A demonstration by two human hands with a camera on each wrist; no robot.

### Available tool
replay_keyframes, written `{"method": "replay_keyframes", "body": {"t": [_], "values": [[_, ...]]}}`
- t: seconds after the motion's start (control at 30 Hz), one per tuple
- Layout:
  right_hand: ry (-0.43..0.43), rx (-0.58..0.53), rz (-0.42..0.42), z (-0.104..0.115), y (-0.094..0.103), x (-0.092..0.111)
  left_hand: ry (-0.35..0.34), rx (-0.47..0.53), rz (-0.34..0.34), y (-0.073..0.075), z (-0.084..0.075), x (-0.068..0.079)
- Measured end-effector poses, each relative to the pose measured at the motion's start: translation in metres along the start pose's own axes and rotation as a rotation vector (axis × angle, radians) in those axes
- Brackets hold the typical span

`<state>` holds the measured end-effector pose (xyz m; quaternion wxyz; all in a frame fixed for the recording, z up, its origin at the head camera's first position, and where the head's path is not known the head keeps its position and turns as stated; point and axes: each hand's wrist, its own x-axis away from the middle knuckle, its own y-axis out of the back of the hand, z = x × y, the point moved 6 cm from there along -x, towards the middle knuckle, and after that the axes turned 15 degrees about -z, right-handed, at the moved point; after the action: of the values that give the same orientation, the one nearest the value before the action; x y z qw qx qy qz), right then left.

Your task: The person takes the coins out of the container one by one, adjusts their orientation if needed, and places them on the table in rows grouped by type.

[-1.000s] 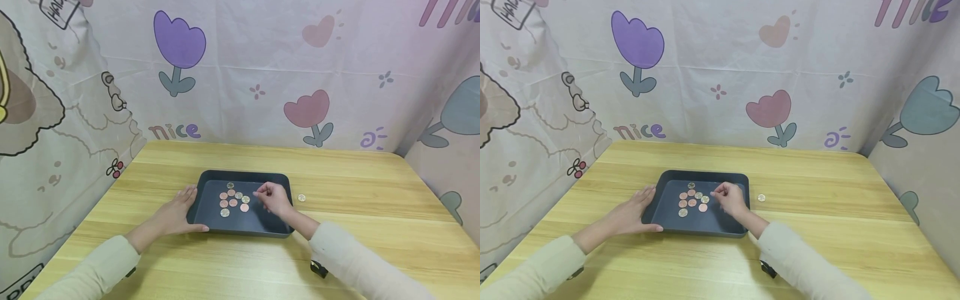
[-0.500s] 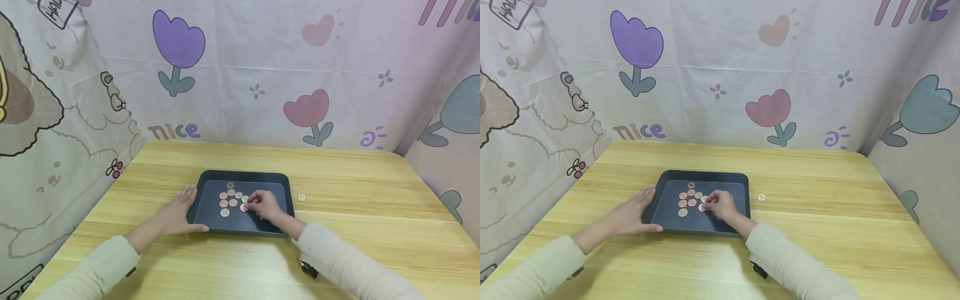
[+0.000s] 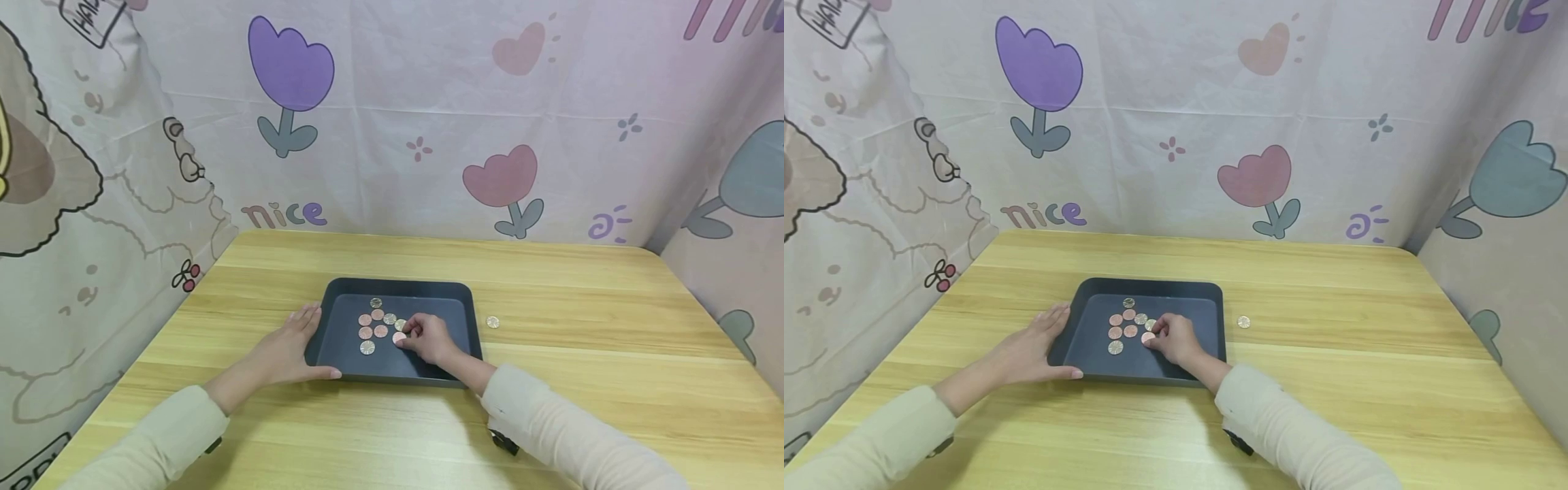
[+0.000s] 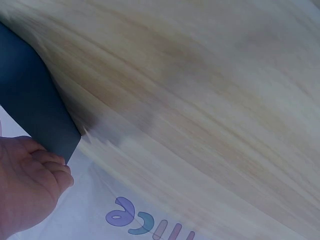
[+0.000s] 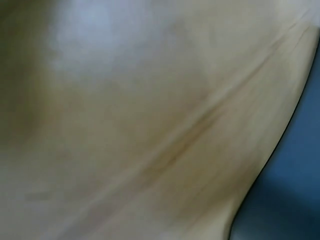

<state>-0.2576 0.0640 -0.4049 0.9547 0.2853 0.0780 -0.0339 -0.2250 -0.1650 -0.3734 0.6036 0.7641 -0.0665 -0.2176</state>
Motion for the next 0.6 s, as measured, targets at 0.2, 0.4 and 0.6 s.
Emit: {"method": "replay_keyframes", "body": {"t": [0.2,0.4,0.6], "values": [[0.106,0.036,0.037,0.0070,-0.0001,0.0019,0.000,-0.003,0.001,-0.0003,0.0005,0.0000],[0.129,0.113,0.066,0.0110,-0.0006,0.0014,0.009,0.000,0.011,-0.0008,0.0014,-0.0001],[0.049,0.095,0.073,0.0076,0.0038,0.0009,0.010,0.002,0.012,-0.0005,0.0011,0.0000]]}}
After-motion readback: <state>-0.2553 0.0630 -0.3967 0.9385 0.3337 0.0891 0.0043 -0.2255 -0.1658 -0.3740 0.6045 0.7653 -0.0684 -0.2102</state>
